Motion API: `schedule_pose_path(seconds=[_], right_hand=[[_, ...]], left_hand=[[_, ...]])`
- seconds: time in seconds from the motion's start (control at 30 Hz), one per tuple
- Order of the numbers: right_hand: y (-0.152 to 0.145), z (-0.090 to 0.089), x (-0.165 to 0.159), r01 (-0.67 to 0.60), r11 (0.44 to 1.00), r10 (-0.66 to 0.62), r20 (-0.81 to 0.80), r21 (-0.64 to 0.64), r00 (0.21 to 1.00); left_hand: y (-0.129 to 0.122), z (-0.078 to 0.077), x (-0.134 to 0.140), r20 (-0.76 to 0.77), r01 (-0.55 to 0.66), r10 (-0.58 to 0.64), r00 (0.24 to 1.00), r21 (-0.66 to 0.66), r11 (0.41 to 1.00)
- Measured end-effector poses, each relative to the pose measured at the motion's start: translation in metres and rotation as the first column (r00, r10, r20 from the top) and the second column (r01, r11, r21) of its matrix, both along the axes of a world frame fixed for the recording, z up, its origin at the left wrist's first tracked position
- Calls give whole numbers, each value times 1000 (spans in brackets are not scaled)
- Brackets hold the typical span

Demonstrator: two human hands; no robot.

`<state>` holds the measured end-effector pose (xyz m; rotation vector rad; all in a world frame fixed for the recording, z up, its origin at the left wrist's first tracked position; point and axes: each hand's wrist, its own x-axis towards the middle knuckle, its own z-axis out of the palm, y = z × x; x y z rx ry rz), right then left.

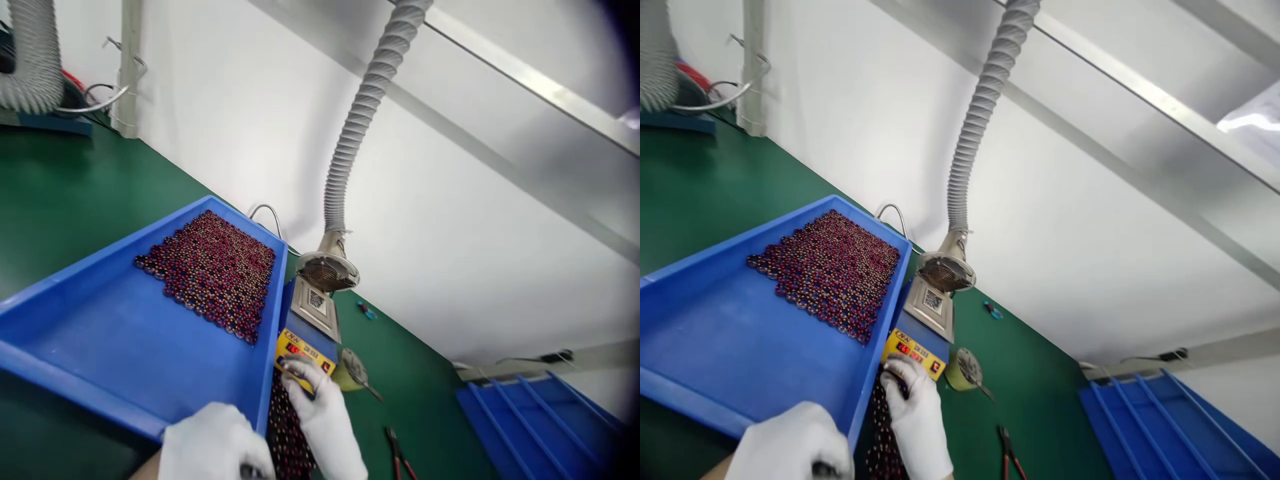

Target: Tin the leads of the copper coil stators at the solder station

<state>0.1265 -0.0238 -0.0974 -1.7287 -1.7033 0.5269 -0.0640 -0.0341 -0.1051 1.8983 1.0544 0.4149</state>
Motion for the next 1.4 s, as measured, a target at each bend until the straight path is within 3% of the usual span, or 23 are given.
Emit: schedule_pose_path(seconds=[0.07, 0.17, 0.27, 0.37, 0.47, 0.53, 0.57, 0.6, 0.67, 0.73, 0.8, 0.83, 0.93, 0.97, 1.0, 1.1, 1.2, 1.3, 1.4], right_hand=[[-23, -18, 8, 50, 995, -38, 127, -88, 991], [-36, -36, -1, 82, 980, -16, 339, -181, 940], [-31, -43, -19, 112, 974, 19, 566, -197, 824], [-22, -46, -24, 143, 974, 0, 633, -175, 774], [-18, -41, -11, 127, 988, -81, 412, -86, 907], [-17, -31, 4, 139, 990, -136, 90, -25, 987], [-16, -23, 12, 151, 988, -152, -104, -16, 983], [-16, -15, 19, 163, 986, -161, -295, -18, 942], [-14, 4, 32, 164, 986, -137, -611, -13, 780], [-11, 24, 40, 165, 985, -68, -772, 48, 632], [-10, 41, 43, 164, 976, 33, -839, 145, 543], [-10, 48, 43, 160, 968, 89, -859, 194, 504], [-10, 64, 38, 88, 952, 241, -894, 294, 378], [-10, 67, 36, 49, 953, 265, -898, 300, 351], [-11, 69, 34, 7, 955, 277, -902, 296, 332], [-14, 71, 29, -27, 958, 279, -908, 285, 312], [-17, 68, 26, 27, 964, 243, -917, 264, 318], [-15, 62, 24, 37, 974, 202, -926, 225, 318], [-11, 58, 24, 6, 982, 178, -944, 187, 277]], left_hand=[[4, 2, -4, 42, -144, 148, 988, -89, 986], [10, 5, -6, 172, -71, 95, 981, -138, 988], [12, 11, -2, 172, -13, 36, 984, -133, 991], [10, 17, 4, 155, 21, 1, 988, -142, 990], [8, 18, 9, 106, 20, -6, 994, -125, 992], [8, 17, 12, 92, -14, 22, 996, -84, 996], [9, 17, 15, 118, -51, 59, 991, -65, 997], [10, 19, 18, 160, -93, 100, 982, -52, 994], [13, 28, 28, 288, -166, 159, 944, 0, 986], [14, 43, 40, 412, -211, 146, 899, 117, 970], [14, 60, 54, 491, -270, 88, 867, 314, 910], [14, 67, 61, 502, -305, 51, 863, 438, 846], [15, 80, 77, 430, -358, -31, 902, 788, 501], [16, 81, 80, 403, -357, -32, 915, 842, 405], [18, 82, 83, 388, -355, -24, 921, 866, 353], [23, 82, 88, 402, -381, -12, 916, 877, 292], [27, 82, 89, 412, -386, -36, 911, 879, 281], [31, 81, 89, 360, -327, -53, 932, 892, 311], [35, 77, 86, 332, -281, -68, 941, 877, 390]])
